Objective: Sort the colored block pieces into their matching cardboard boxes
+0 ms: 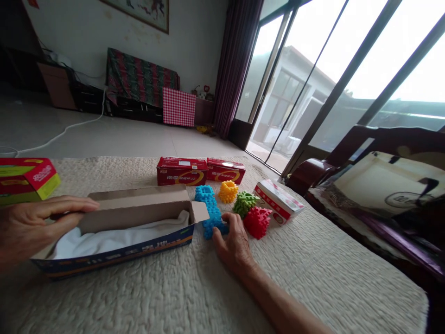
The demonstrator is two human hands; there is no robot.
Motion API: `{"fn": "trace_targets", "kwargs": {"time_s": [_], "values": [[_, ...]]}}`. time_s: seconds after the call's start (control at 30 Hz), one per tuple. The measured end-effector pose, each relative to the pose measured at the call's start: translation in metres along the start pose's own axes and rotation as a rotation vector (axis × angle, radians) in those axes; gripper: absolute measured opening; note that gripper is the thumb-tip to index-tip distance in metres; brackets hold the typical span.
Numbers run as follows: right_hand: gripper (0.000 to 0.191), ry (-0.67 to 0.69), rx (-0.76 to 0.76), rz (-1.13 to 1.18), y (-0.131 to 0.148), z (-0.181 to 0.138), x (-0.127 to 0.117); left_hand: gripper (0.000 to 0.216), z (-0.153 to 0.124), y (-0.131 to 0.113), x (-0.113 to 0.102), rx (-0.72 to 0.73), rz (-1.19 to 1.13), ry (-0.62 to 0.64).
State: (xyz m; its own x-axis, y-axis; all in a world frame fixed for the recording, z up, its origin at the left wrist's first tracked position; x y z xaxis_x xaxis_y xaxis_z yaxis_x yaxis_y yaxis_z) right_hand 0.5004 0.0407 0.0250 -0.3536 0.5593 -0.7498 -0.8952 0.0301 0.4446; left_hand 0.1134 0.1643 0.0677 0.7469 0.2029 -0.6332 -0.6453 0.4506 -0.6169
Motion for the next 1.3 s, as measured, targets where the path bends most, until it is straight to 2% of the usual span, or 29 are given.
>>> {"fn": "trace_targets", "kwargs": {"time_s": [0.13,0.43,0.57,0.77,0.93,1.0,1.07,1.2,1.3], "values": [[0.028,0.017,0.040,-0.053,-0.001,-0.002,0.004,0.030,0.000,0.001,-0.002,-0.017,-0.005,-0.026],[0.028,0.044,0.024,0.005,0.002,-0.001,0.001,0.028,-0.001,-0.010,-0.001,0.081,-0.014,-0.013],[0.027,0.026,0.033,0.108,0.006,-0.003,-0.004,0.030,0.000,-0.012,-0.002,0.017,0.015,-0.004],[0.019,0.086,0.093,0.316,0.006,-0.002,-0.008,0.031,-0.001,-0.006,-0.004,-0.005,0.038,-0.011],[0.017,0.170,-0.050,0.263,0.020,0.001,-0.011,0.028,-0.004,0.013,-0.002,-0.009,0.034,-0.048],[0.009,0.156,-0.106,0.249,0.025,0.002,-0.014,0.026,-0.004,0.022,0.001,-0.006,0.020,-0.041],[0.012,0.118,-0.129,0.275,0.027,0.002,-0.018,0.025,-0.003,0.028,0.003,-0.003,0.020,-0.022],[0.016,0.014,-0.043,0.331,0.014,0.003,-0.019,0.025,-0.002,0.031,0.001,-0.013,0.057,-0.029],[0.018,0.013,0.024,0.322,0.004,0.004,-0.013,0.028,-0.001,0.024,-0.001,-0.033,0.101,0.002]]}}
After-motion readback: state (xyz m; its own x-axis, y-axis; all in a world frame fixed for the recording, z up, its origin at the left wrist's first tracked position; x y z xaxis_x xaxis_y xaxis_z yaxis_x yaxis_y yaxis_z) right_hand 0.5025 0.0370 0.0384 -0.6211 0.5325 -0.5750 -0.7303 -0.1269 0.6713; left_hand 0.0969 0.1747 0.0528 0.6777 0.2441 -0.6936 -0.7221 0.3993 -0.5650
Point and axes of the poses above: each hand's wrist, its own z-axis towards the middle knuckle, its own x-axis out of the palm, y = z × x, the point moved 9 cm from there along z, towards the middle knuckle, and after that the axes turned 5 degrees about -z, right-handed, at the moved point
